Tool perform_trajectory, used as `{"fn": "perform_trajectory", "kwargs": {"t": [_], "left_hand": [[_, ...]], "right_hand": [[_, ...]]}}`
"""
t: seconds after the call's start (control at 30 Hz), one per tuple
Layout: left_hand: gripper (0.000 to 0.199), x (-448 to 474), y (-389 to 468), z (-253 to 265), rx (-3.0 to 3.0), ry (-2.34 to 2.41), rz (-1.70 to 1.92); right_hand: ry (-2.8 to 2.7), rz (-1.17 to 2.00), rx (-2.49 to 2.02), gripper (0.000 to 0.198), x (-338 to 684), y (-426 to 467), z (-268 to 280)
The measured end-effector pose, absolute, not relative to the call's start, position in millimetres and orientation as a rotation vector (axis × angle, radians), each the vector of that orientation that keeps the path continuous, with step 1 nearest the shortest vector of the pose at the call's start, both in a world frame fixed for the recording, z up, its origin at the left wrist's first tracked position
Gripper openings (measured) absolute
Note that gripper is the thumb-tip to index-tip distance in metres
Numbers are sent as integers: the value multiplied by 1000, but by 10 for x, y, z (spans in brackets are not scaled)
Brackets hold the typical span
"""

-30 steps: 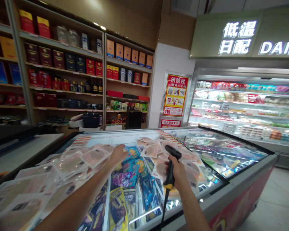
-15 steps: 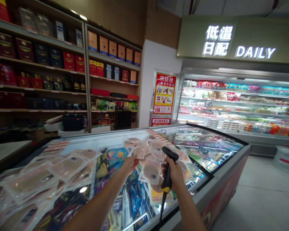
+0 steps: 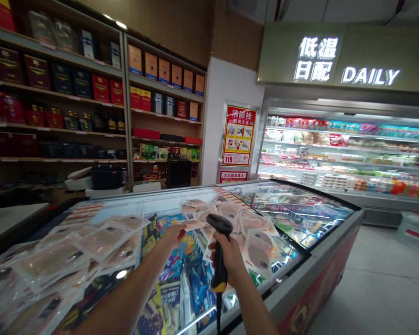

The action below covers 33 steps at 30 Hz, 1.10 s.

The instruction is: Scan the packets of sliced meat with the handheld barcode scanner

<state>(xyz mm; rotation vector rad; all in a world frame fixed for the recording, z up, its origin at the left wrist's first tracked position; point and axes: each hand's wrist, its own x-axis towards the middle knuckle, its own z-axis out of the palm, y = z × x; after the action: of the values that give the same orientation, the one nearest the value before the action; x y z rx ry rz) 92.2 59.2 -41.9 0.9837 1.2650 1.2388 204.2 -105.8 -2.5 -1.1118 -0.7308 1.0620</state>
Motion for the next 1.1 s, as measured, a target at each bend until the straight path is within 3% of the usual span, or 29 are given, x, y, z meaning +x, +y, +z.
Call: {"fn": "perform_trajectory", "kwargs": {"t": [0.47,1.1], "left_hand": [[45,579,715,-335,1055,1066,1326],[45,450,619,-280,1258,1224,1334]], "right_hand": [[-799,1146,-1040,29,1693,-1015,99],[-839,1188,-1025,28,1520,-1078,217]]}}
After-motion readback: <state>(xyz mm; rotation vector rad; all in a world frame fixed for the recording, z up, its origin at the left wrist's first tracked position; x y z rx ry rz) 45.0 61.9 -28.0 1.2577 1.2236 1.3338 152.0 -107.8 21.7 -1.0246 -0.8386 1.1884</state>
